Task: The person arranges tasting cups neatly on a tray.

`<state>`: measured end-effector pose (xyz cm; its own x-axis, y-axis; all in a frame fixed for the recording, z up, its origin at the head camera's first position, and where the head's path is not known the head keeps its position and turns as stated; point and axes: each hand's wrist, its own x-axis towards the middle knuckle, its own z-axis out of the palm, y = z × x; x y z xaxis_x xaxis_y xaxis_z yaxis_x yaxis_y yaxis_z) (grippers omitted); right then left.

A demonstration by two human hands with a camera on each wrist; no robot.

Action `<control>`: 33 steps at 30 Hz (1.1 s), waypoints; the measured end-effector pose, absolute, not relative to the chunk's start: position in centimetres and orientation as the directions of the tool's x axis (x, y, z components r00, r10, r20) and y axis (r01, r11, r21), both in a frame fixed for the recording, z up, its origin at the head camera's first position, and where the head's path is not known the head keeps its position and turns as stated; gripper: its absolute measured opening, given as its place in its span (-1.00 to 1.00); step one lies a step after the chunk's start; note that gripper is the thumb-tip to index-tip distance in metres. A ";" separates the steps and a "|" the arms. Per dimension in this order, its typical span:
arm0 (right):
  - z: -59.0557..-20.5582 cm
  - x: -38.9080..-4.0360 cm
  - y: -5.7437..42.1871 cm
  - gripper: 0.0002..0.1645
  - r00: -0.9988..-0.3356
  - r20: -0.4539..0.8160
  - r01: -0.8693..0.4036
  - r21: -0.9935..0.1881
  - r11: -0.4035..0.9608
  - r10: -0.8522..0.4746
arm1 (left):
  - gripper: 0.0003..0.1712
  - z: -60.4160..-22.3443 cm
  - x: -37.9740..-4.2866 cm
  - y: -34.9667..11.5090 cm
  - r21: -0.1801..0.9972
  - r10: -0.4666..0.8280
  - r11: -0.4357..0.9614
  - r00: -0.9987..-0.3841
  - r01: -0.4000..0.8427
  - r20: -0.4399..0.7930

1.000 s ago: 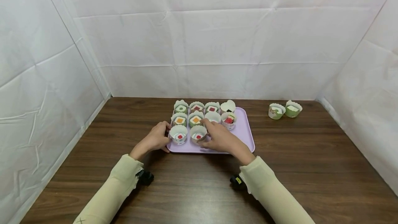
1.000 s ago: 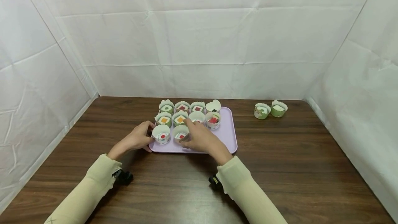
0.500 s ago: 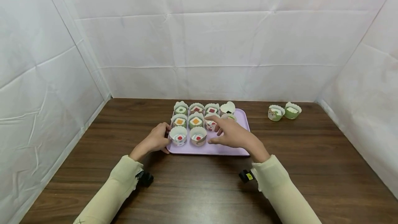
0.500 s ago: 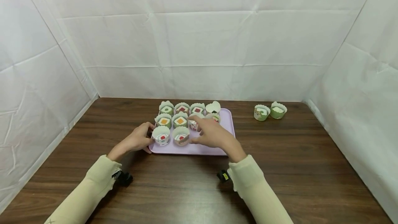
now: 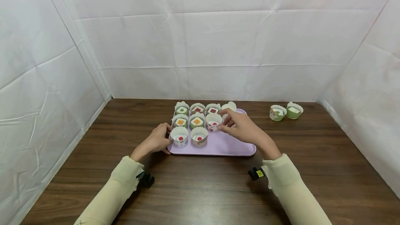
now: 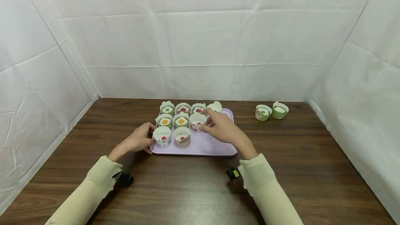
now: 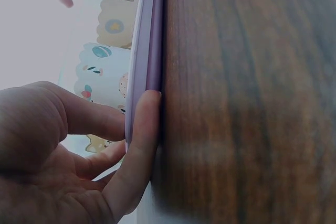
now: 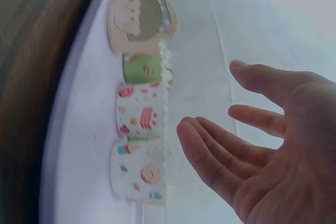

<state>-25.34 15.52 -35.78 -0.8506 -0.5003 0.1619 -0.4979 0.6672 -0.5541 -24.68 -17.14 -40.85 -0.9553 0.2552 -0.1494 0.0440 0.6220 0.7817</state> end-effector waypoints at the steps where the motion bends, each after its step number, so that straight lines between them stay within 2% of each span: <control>1: -35.7 -25.4 15.8 -0.42 -0.856 0.171 -0.493 -0.554 0.671 -0.488 | -0.45 -40.9 -24.7 -17.1 0.780 0.255 0.624 -0.956 0.047 -0.147; 8: -35.8 -25.7 17.8 -0.47 -0.891 0.227 -0.451 -0.545 0.707 -0.393 | -0.47 -41.0 -24.8 -17.2 0.752 0.261 0.655 -0.957 0.079 -0.126; 19: -36.1 -26.4 22.2 -0.53 -0.914 0.258 -0.405 -0.536 0.741 -0.313 | -0.45 -40.9 -24.6 -17.2 0.748 0.253 0.659 -0.960 0.079 -0.121; 27: -36.6 -27.0 26.6 -0.50 -0.931 0.295 -0.347 -0.524 0.778 -0.216 | -0.46 -40.8 -24.6 -17.3 0.740 0.251 0.666 -0.961 0.088 -0.112; 33: -37.0 -27.7 29.0 -0.45 -0.917 0.374 -0.324 -0.498 0.804 -0.138 | -0.45 -40.7 -24.8 -17.4 0.711 0.260 0.694 -0.960 0.109 -0.106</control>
<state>-27.65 28.96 -36.96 -0.9173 -0.1380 0.3736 -0.3240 0.8042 -0.4983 -24.79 -17.38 -40.71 -0.9599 0.2597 -0.1059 0.1093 0.6942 0.7114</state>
